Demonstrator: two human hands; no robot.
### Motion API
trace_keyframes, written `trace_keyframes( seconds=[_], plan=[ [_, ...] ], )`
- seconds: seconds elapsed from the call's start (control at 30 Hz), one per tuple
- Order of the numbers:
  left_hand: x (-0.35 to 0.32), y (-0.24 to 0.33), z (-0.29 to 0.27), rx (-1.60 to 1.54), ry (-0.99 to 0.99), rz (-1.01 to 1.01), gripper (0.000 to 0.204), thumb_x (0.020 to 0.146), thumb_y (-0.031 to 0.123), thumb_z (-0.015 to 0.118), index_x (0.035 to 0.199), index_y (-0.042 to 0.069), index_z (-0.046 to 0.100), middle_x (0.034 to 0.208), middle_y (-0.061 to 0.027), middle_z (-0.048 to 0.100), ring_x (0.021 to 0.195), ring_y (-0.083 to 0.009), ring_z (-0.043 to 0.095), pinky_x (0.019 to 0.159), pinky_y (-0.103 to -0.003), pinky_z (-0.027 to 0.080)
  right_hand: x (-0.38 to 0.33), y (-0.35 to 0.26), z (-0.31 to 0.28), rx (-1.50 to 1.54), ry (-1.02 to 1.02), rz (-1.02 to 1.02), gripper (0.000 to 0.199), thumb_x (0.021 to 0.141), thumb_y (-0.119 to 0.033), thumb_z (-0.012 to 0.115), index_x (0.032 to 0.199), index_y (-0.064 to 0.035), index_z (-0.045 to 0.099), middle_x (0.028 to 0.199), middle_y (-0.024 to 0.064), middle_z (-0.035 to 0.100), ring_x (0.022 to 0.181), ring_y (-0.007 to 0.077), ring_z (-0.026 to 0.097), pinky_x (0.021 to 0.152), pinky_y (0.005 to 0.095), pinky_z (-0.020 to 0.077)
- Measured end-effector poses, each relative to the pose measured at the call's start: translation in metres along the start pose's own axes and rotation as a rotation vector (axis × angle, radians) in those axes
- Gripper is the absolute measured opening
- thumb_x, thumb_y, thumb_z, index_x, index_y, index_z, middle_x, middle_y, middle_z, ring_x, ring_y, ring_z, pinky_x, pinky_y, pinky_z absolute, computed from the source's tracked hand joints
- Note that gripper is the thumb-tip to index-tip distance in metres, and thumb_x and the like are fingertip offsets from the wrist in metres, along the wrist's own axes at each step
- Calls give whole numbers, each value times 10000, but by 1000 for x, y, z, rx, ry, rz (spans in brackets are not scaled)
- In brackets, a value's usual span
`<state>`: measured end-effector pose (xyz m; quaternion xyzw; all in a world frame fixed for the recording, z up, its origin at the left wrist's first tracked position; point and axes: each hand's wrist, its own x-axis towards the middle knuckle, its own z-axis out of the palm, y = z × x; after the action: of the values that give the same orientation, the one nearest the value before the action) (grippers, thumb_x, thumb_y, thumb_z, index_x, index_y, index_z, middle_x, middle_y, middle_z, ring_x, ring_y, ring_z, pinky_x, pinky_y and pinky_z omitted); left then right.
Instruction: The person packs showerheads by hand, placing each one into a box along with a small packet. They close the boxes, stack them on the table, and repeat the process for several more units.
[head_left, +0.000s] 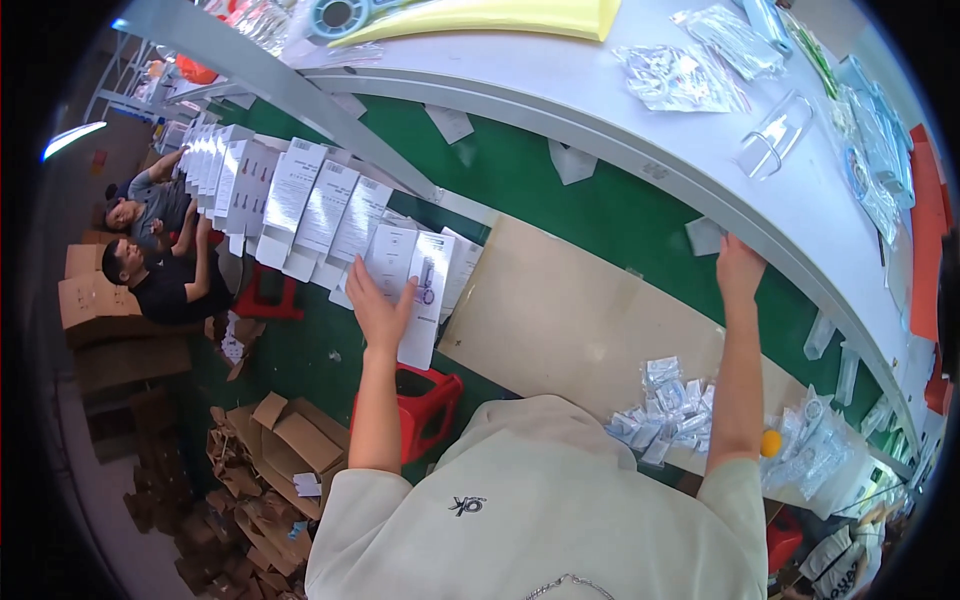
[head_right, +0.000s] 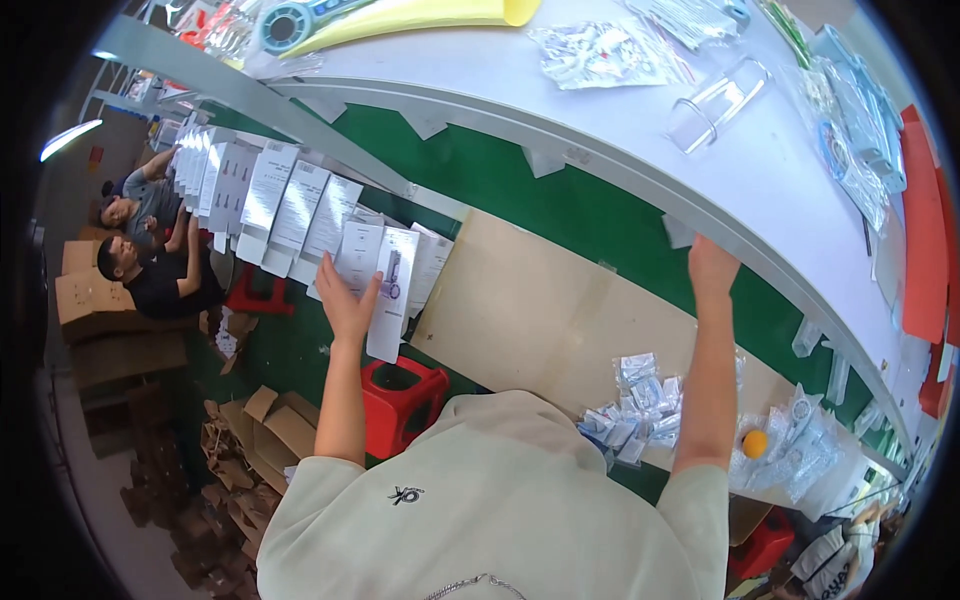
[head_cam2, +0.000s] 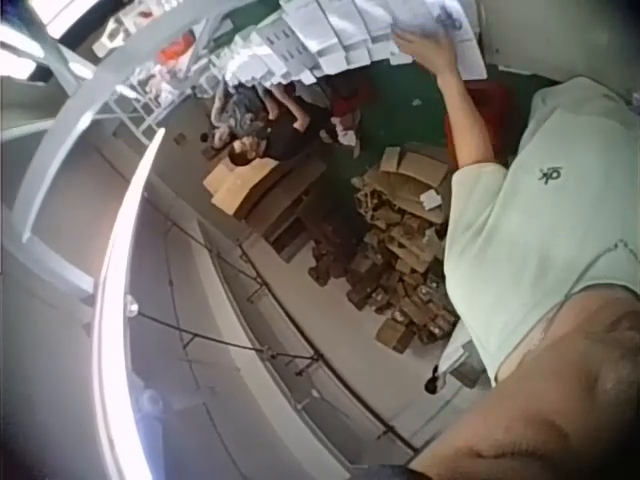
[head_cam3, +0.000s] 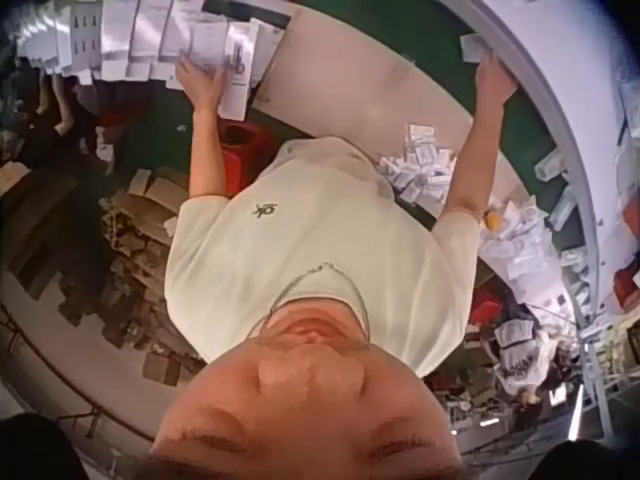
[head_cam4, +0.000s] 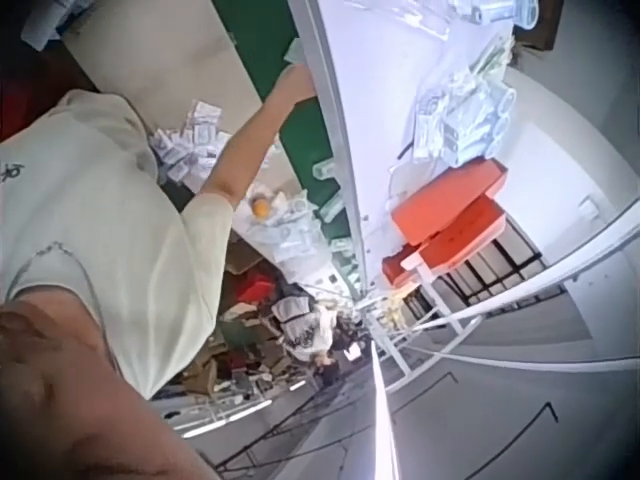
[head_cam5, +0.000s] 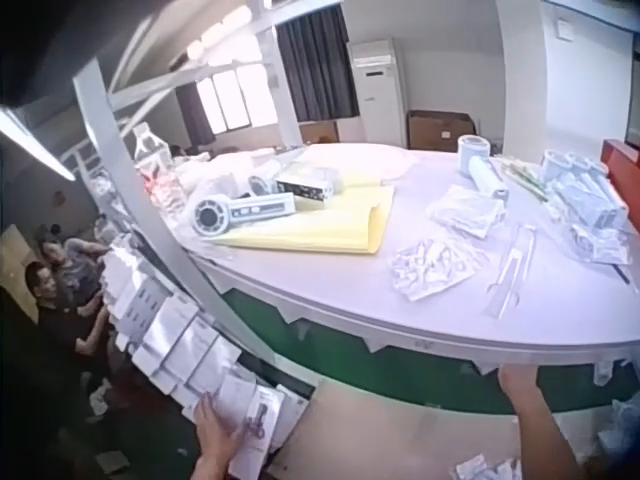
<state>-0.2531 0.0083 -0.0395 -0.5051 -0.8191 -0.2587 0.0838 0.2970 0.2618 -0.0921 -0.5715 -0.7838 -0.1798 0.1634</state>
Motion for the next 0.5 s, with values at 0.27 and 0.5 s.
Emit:
trace_keyframes(
  seconds=[0.27, 0.5],
  plan=[
    [0, 8, -1, -96, -386, -226, 1080, 686, 416, 862, 1465, -77, 299, 1325, -293, 513, 1216, -446, 492, 1051, -482, 396, -28, -197, -60, 882, -56, 236, 435, 826, -241, 765, 1186, -62, 599, 1163, 128, 615, 1045, 288, 580, 880, 423, 472],
    [-30, 83, 23, -279, -521, -288, 1005, 690, 431, 857, 1453, -13, 376, 1276, -273, 566, 1150, -424, 560, 968, -465, 462, -108, -318, -46, 1637, -953, 613, 947, 732, -402, 861, 1390, 51, 352, 1295, 250, 553, 1160, 302, 598, 967, 420, 500]
  ],
)
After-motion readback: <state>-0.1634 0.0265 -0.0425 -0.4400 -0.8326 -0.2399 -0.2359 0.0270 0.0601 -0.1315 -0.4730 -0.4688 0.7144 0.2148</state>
